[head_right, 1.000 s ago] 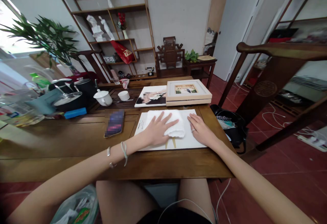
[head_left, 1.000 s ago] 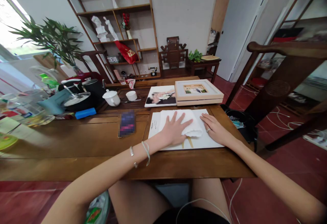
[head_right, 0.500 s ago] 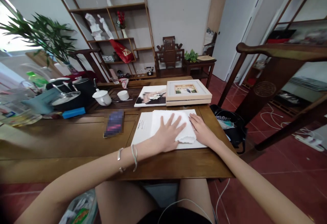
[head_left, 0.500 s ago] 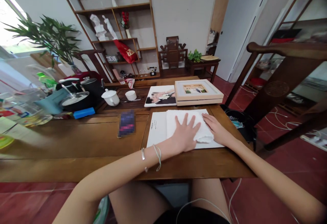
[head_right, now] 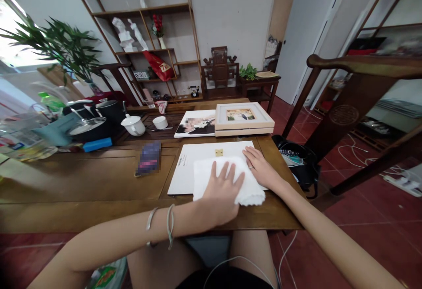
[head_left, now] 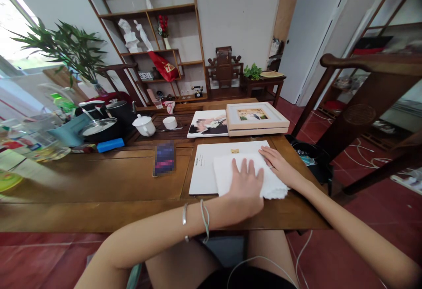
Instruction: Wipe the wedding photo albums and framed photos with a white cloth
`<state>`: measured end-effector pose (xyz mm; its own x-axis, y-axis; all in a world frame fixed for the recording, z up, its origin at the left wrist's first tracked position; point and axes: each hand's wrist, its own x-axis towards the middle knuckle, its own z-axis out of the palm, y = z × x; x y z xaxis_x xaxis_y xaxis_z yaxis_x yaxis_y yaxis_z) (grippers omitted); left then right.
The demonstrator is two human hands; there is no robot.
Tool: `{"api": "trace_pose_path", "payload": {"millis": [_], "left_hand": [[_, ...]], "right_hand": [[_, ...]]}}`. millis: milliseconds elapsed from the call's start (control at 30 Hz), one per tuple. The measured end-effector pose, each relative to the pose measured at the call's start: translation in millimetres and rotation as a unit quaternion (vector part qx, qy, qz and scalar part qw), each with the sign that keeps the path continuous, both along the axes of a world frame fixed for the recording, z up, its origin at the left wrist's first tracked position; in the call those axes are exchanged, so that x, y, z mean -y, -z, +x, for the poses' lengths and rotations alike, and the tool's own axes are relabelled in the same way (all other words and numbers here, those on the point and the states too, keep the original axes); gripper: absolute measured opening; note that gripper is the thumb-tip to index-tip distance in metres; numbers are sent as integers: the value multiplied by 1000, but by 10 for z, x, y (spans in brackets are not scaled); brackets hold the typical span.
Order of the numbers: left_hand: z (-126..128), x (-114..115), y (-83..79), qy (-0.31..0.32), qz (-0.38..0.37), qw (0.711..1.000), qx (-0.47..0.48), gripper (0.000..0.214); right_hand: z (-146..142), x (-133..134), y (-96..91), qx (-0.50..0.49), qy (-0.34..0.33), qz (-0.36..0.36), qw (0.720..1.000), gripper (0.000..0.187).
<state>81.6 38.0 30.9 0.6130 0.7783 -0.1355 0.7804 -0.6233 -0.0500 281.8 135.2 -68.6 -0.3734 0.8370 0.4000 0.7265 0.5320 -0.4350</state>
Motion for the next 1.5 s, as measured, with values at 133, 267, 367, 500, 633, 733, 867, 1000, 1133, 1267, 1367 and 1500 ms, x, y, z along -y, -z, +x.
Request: {"api": "trace_pose_path", "payload": {"millis": [133, 267, 367, 500, 633, 733, 867, 1000, 1133, 1267, 1367, 1500], "left_hand": [[-151, -511, -48, -21, -35, 999, 28, 66], [-200, -973, -98, -26, -57, 991, 115, 53], [-81, -1209, -127, -38, -99, 983, 147, 52], [123, -1323, -60, 4, -87, 983, 160, 54], [168, -1131, 99, 52, -21, 991, 125, 54], [124, -762, 175, 98, 25, 990, 94, 60], [-13, -123, 141, 154, 21, 982, 103, 69], [-334, 360, 8, 204, -24, 974, 97, 69], [-784, 522, -117, 145, -67, 983, 95, 71], [-1212, 502, -144, 49, -7, 995, 86, 84], [-1510, 508, -77, -23, 59, 995, 77, 92], [-1922, 572, 48, -100, 149, 980, 82, 96]], "right_hand": [[-22, 12, -31, -4, -13, 11, 1000, 44], [-97, 91, -180, 6, 9, 23, 1000, 35], [-137, 170, -300, 19, 51, 32, 998, 25], [-106, 259, -409, -4, 149, 100, 984, 18], [-26, 314, -505, -122, 216, 194, 949, 24], [9, 316, -545, -178, 229, 199, 936, 25], [11, 279, -528, -157, 176, 161, 958, 24], [3, 235, -465, -108, 122, 119, 979, 18], [-11, 185, -381, -61, 57, 87, 993, 17], [-59, 192, -366, 4, -31, 73, 997, 21], [-150, 296, -439, 39, -56, 81, 994, 29], [-389, 496, -545, 115, -119, 66, 984, 53]]}}
